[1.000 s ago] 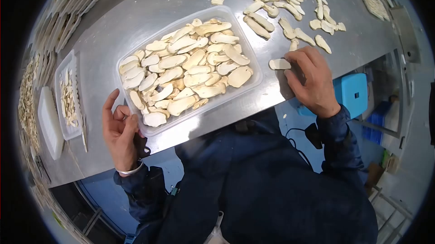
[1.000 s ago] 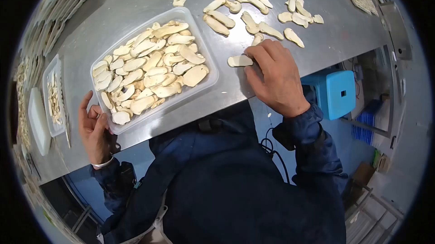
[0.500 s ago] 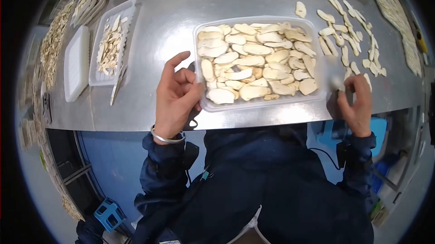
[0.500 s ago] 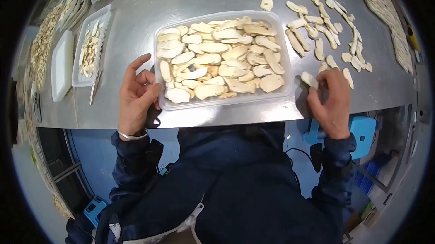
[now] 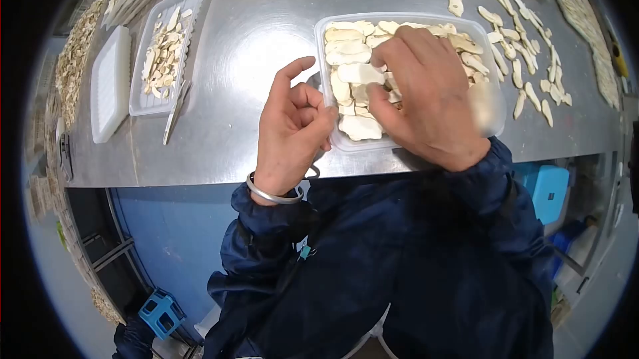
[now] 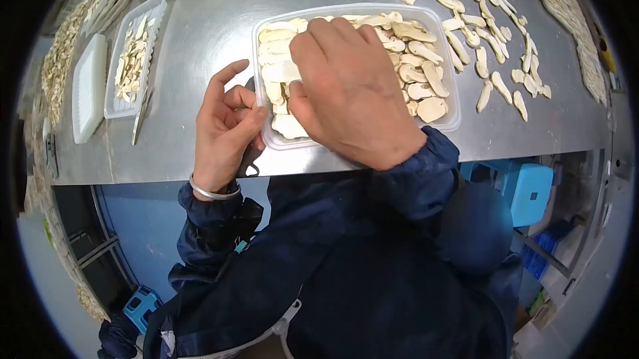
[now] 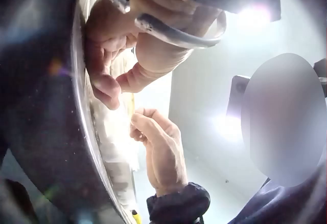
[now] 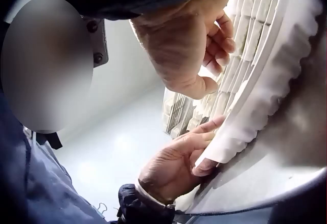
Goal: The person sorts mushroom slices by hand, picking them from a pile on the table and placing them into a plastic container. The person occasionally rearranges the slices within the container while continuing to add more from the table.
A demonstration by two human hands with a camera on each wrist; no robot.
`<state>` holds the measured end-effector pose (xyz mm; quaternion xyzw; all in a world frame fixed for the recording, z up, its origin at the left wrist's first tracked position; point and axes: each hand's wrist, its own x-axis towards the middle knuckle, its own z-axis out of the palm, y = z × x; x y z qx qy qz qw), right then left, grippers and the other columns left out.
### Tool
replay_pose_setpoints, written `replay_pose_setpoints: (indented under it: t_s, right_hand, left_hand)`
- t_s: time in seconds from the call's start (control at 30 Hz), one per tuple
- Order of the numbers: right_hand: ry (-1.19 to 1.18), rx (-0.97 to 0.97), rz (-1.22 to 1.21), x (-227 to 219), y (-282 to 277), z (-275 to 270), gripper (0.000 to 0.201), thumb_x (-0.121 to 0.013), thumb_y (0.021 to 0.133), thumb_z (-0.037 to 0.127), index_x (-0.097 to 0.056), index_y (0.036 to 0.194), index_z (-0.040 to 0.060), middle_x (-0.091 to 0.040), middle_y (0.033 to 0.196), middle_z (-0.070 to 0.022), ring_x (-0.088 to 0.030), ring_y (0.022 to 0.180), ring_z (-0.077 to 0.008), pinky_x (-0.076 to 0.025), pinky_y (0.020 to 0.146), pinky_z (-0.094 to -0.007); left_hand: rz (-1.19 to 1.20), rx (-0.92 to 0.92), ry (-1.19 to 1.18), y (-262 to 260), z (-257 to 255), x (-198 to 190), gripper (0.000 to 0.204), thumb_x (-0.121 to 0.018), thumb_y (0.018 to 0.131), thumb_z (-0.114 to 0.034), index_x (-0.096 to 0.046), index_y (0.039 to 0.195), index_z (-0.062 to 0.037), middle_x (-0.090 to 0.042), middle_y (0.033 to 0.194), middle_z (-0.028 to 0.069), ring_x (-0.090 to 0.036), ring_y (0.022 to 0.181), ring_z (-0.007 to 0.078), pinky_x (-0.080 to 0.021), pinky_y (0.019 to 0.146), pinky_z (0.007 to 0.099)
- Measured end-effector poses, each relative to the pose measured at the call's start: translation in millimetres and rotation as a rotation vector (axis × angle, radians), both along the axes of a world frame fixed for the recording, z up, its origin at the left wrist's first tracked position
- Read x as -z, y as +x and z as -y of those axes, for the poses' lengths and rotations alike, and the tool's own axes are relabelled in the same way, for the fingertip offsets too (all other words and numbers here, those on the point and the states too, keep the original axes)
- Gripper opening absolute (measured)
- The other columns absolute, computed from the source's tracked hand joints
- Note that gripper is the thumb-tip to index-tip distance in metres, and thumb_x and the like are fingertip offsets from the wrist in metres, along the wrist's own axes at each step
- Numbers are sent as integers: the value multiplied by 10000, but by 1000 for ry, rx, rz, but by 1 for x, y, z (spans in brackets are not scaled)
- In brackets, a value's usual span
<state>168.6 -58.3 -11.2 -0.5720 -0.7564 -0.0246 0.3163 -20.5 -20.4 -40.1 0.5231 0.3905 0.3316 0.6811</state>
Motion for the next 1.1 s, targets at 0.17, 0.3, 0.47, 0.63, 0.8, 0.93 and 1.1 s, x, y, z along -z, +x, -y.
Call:
replay_pose_setpoints:
  t_s: [0.17, 0.3, 0.47, 0.63, 0.8, 0.93, 1.1]
  right_hand:
    - [-35, 17, 87, 7, -9, -9, 234, -677, 665, 66, -533, 843, 20, -533, 842, -116, -546, 838, -272, -422, 721, -387]
    - [-11, 23, 95, 10, -10, -13, 230, -671, 664, 58, -533, 843, 17, -529, 839, -118, -544, 834, -272, -420, 720, -387]
    - [-24, 35, 103, 11, -10, -13, 222, -660, 666, 50, -535, 846, 13, -528, 837, -119, -541, 827, -270, -415, 715, -390]
    - [-13, 38, 80, 12, -9, -14, 228, -658, 665, 47, -540, 857, 10, -529, 837, -118, -542, 829, -270, -413, 716, -388]
    - [36, 109, 30, -10, 8, -3, 251, -651, 695, 34, -568, 931, 20, -543, 856, -111, -552, 821, -268, -421, 723, -370]
    - [147, 349, 26, -39, 95, 31, 156, -588, 792, -42, -618, 939, 3, -579, 802, -61, -540, 695, -143, -440, 648, -262]
    - [-235, 559, 174, -14, 190, 68, 102, -616, 793, 89, -637, 857, 13, -613, 794, -145, -606, 717, -329, -478, 655, -407]
  left_hand:
    - [-15, 15, 3, 0, -1, -2, 586, -583, 840, 72, -334, 1368, 26, -527, 803, 28, -526, 605, 38, -453, 508, 187]
    - [0, 7, -7, 0, 0, -1, 587, -582, 839, 71, -333, 1368, 28, -531, 806, 28, -530, 616, 39, -453, 508, 186]
    - [-2, 11, -5, -1, -1, 0, 588, -585, 838, 68, -332, 1367, 28, -530, 805, 28, -530, 617, 40, -452, 507, 185]
    - [-17, 4, -11, 0, -1, -3, 590, -587, 836, 68, -335, 1367, 27, -517, 796, 23, -528, 613, 44, -447, 503, 190]
    - [-32, -23, -21, 0, 1, -3, 594, -586, 837, 75, -344, 1377, 16, -511, 794, 14, -533, 601, 53, -444, 490, 202]
    - [-32, -27, -2, 1, 0, -1, 597, -583, 842, 88, -344, 1384, 11, -529, 797, 19, -540, 588, 61, -442, 491, 194]
    - [-51, -39, 39, -1, -1, -3, 613, -595, 853, 76, -328, 1402, 23, -543, 804, 30, -541, 589, 64, -450, 509, 189]
